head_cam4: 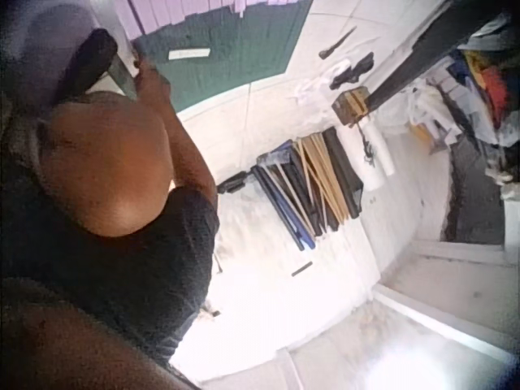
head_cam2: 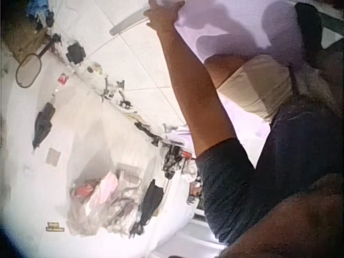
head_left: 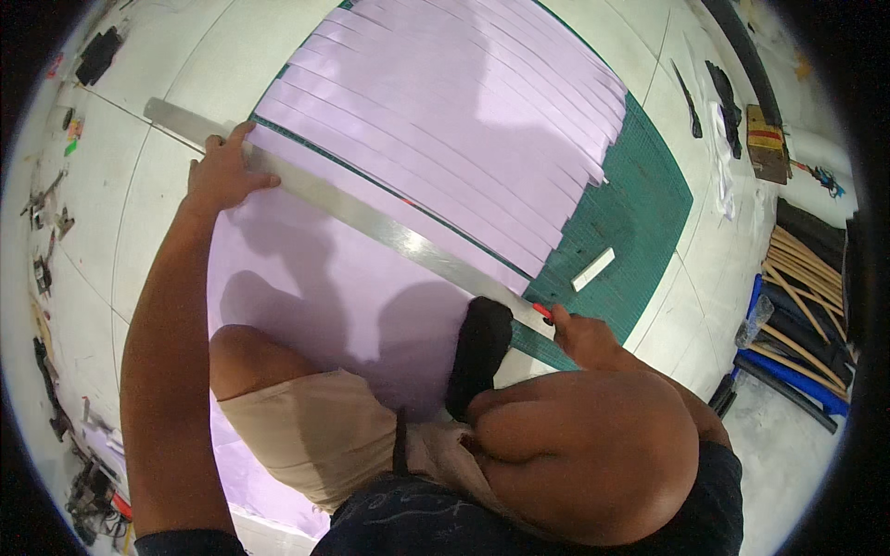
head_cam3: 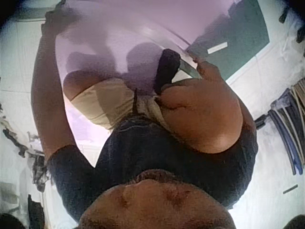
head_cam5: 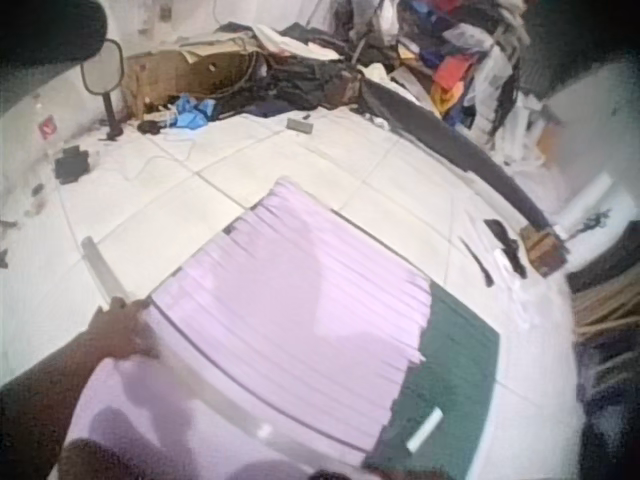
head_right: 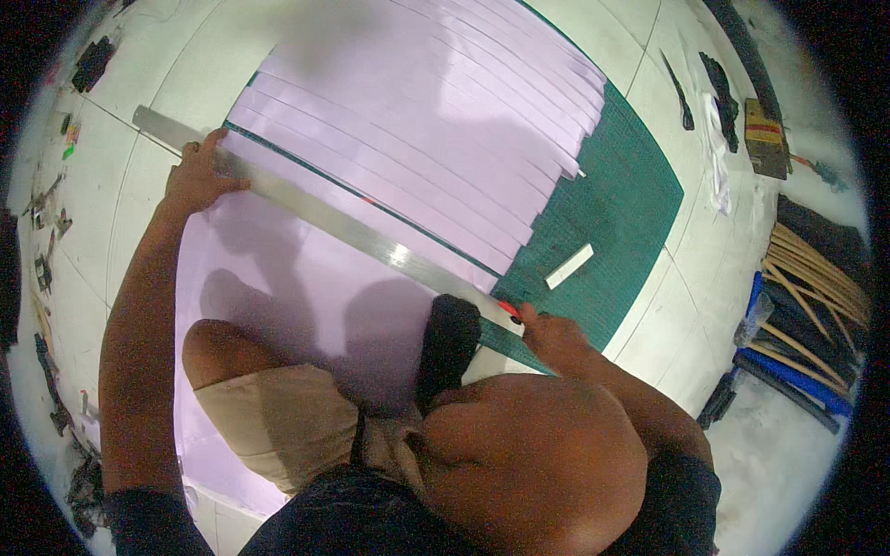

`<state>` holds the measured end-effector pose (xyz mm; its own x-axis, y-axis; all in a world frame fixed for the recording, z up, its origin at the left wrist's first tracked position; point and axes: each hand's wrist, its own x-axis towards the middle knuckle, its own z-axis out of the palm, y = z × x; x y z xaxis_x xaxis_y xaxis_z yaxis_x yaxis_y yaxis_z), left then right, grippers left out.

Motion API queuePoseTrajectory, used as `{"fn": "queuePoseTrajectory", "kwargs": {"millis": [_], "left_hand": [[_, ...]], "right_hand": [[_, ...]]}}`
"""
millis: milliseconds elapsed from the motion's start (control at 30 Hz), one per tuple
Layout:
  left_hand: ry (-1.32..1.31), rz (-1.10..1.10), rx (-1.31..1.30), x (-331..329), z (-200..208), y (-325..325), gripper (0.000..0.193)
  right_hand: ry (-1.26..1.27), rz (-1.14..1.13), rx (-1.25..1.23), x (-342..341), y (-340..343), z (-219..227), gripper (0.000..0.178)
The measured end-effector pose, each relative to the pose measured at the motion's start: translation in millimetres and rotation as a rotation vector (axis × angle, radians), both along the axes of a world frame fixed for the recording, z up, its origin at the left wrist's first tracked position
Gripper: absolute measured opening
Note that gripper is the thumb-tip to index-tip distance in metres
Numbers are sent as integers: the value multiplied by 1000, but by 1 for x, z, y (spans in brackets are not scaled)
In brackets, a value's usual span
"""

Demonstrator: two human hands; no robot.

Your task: The person cuts a purple fabric sheet into strips using a utility knife and a long metal ruler on a green cutting mat.

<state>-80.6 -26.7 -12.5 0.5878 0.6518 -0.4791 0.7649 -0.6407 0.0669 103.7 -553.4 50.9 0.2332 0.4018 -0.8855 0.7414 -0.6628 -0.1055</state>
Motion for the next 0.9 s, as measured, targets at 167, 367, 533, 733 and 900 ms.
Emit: {"fn": "queuePoseTrajectory", "kwargs": {"millis": [167, 367, 533, 733, 900], "left_hand": [[-15, 8, -5, 3, -3, 4, 99], [-33, -2, 96, -6, -14, -1, 106], [-184, 106, -31, -8, -8, 2, 132], [-95, 123, 20, -7, 6, -8, 135], [-76, 174, -19, -1, 17, -9, 134]], "right_hand": [[-122, 57, 3, 4, -41, -2, 23], [-136, 87, 107, 33, -12, 40, 20], [-128, -7, 451, 24, 104, 15, 26], [87, -35, 611, -37, 311, -42, 29], [69, -43, 734, -72, 390, -56, 28]]}}
